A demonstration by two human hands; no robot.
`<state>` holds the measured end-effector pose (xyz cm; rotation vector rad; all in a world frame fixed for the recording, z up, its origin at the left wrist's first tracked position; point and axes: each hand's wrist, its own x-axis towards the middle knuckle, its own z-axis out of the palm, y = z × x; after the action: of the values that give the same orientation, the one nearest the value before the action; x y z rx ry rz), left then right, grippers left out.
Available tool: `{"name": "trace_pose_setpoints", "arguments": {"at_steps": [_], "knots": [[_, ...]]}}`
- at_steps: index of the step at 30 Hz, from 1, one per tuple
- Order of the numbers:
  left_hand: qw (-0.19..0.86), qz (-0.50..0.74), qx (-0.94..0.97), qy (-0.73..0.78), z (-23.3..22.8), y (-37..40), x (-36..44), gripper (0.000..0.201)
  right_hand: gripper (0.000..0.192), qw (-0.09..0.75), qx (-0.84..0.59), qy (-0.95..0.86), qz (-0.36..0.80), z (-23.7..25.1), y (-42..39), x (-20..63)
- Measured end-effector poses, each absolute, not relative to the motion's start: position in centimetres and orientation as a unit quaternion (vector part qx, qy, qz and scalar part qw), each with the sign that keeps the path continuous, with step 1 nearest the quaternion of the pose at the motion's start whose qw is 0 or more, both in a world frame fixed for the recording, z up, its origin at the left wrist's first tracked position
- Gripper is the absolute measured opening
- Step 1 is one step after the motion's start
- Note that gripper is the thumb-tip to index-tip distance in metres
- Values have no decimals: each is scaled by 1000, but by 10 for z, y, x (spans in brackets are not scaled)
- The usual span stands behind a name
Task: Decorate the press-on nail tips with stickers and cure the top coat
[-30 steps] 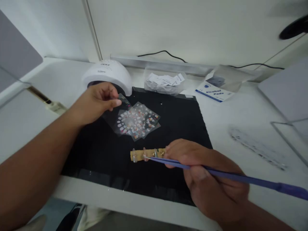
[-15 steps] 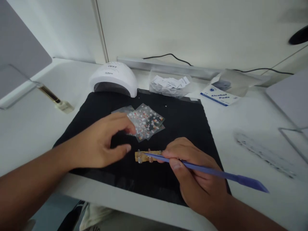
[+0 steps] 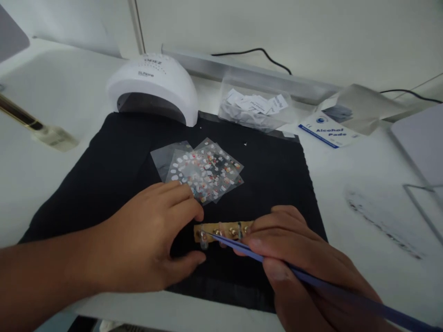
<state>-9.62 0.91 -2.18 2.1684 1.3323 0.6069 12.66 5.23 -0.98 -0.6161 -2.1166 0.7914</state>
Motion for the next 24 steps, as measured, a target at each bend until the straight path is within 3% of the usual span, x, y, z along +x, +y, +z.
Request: {"name": "trace_pose_setpoints", "arguments": {"at_steps": [24], "knots": [[234,239,808,486,-28,9,-97,12,32,341,-240,-868,268,-5,55,124]]}}
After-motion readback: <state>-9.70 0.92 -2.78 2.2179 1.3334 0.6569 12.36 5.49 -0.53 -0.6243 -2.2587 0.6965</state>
